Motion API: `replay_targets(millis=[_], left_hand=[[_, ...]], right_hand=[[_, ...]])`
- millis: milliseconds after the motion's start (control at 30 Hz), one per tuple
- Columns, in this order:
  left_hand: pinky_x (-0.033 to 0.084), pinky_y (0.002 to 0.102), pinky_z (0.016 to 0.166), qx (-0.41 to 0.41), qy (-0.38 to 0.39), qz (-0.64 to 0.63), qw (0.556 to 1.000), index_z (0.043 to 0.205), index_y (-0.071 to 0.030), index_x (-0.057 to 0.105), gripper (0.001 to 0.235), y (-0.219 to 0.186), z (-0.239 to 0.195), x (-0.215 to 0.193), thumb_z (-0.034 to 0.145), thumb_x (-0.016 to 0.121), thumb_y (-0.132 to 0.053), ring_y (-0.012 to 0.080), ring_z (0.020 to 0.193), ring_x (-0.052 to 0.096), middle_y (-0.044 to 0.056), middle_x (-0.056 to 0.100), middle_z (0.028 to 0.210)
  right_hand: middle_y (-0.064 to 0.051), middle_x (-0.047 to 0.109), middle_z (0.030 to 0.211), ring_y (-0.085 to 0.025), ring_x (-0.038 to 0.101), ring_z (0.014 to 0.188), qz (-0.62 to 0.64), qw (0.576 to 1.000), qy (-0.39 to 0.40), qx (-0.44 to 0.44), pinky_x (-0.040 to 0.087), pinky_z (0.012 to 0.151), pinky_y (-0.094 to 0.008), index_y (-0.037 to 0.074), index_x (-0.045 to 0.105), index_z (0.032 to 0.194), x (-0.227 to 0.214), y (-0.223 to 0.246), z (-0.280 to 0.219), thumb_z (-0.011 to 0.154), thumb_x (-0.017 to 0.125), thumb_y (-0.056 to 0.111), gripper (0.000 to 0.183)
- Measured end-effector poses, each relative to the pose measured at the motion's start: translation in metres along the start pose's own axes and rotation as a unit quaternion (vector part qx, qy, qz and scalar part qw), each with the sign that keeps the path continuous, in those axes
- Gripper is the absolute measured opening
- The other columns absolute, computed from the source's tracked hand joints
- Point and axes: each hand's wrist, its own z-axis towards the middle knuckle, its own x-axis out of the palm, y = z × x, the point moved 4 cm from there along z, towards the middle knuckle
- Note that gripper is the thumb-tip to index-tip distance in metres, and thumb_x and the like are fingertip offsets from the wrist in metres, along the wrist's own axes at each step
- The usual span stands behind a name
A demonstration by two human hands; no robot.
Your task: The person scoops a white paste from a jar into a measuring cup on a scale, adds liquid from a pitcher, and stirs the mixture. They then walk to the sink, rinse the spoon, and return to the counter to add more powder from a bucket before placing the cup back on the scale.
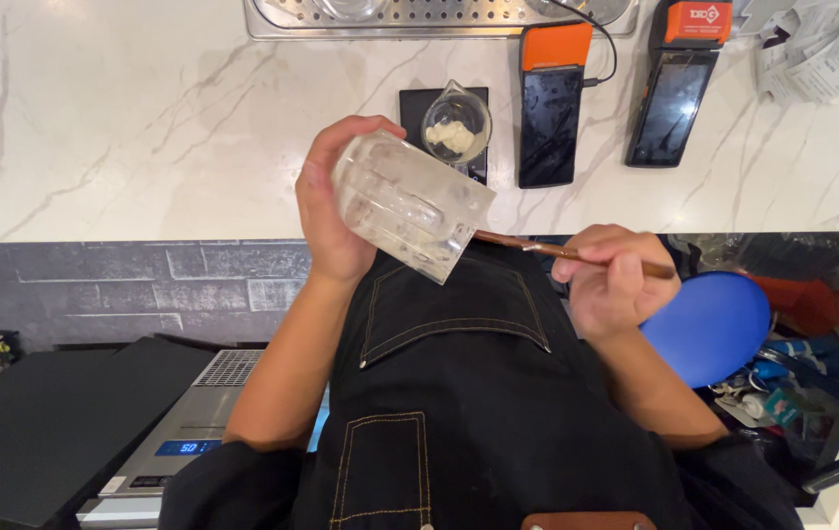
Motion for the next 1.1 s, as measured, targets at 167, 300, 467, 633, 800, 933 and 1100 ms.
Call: replay_targets(millis=[167, 300, 467, 633, 800, 933, 1100], left_hand=[[0.05, 0.037, 0.105, -0.008, -0.015, -0.034, 0.999, 0.133, -0.002, 0.055, 0.058, 0.006, 0.0, 0.0, 0.116, 0.035, -0.054, 0.0236, 0.116, 0.061, 0.019, 0.062, 0.125], [0.049, 0.038, 0.106, 0.006, -0.032, -0.025, 0.999, 0.134, -0.005, 0.054, 0.057, 0.012, 0.002, -0.003, 0.115, 0.033, -0.054, 0.0246, 0.116, 0.061, 0.019, 0.062, 0.125], [0.048, 0.038, 0.108, 0.008, -0.044, -0.028, 0.999, 0.136, -0.005, 0.053, 0.056, 0.021, 0.0, -0.01, 0.116, 0.033, -0.054, 0.0247, 0.118, 0.06, 0.017, 0.061, 0.126], [0.047, 0.04, 0.11, -0.015, -0.099, -0.071, 0.992, 0.14, -0.006, 0.05, 0.059, 0.029, -0.001, -0.026, 0.115, 0.03, -0.056, 0.0256, 0.12, 0.059, 0.017, 0.061, 0.126], [0.048, 0.043, 0.11, -0.048, -0.147, -0.147, 0.977, 0.142, -0.007, 0.05, 0.06, 0.032, -0.003, -0.046, 0.112, 0.031, -0.055, 0.0281, 0.122, 0.059, 0.017, 0.062, 0.127], [0.049, 0.043, 0.107, -0.065, -0.17, -0.172, 0.968, 0.141, -0.007, 0.049, 0.06, 0.032, -0.006, -0.057, 0.111, 0.032, -0.056, 0.0284, 0.119, 0.06, 0.017, 0.062, 0.126], [0.051, 0.043, 0.101, -0.079, -0.207, -0.199, 0.955, 0.14, -0.008, 0.05, 0.061, 0.032, -0.011, -0.068, 0.108, 0.033, -0.058, 0.0285, 0.115, 0.06, 0.017, 0.063, 0.124]], right_hand=[[-0.013, 0.059, 0.078, -0.019, 0.052, 0.058, 0.109, 0.96, -0.16, 0.2, 0.043, 0.051, -0.031, 0.0, 0.054, 0.094, -0.004, -0.027, -0.011, 0.112, 0.05, 0.023, 0.029], [-0.007, 0.052, 0.069, -0.016, 0.047, 0.059, 0.198, 0.887, -0.2, 0.366, 0.039, 0.054, -0.027, 0.004, 0.056, 0.092, 0.002, -0.048, -0.02, 0.106, 0.053, 0.021, 0.023], [-0.002, 0.048, 0.071, -0.012, 0.044, 0.062, 0.334, 0.775, -0.22, 0.489, 0.04, 0.056, -0.023, 0.005, 0.058, 0.091, 0.004, -0.068, -0.025, 0.105, 0.055, 0.018, 0.019], [-0.001, 0.051, 0.074, -0.011, 0.045, 0.064, 0.362, 0.762, -0.233, 0.484, 0.04, 0.057, -0.021, 0.005, 0.06, 0.092, -0.008, -0.076, -0.017, 0.105, 0.058, 0.016, 0.017], [-0.004, 0.055, 0.076, -0.013, 0.049, 0.066, 0.325, 0.818, -0.253, 0.401, 0.042, 0.06, -0.023, 0.004, 0.059, 0.096, -0.028, -0.07, 0.007, 0.107, 0.055, 0.018, 0.019], [-0.008, 0.06, 0.079, -0.017, 0.059, 0.068, 0.123, 0.952, -0.196, 0.202, 0.049, 0.062, -0.028, 0.003, 0.058, 0.102, -0.039, -0.058, 0.033, 0.111, 0.049, 0.019, 0.02], [-0.013, 0.068, 0.101, -0.02, 0.07, 0.086, -0.142, 0.988, 0.007, 0.067, 0.058, 0.078, -0.032, 0.0, 0.051, 0.118, -0.026, -0.065, 0.047, 0.115, 0.05, 0.009, 0.01]])
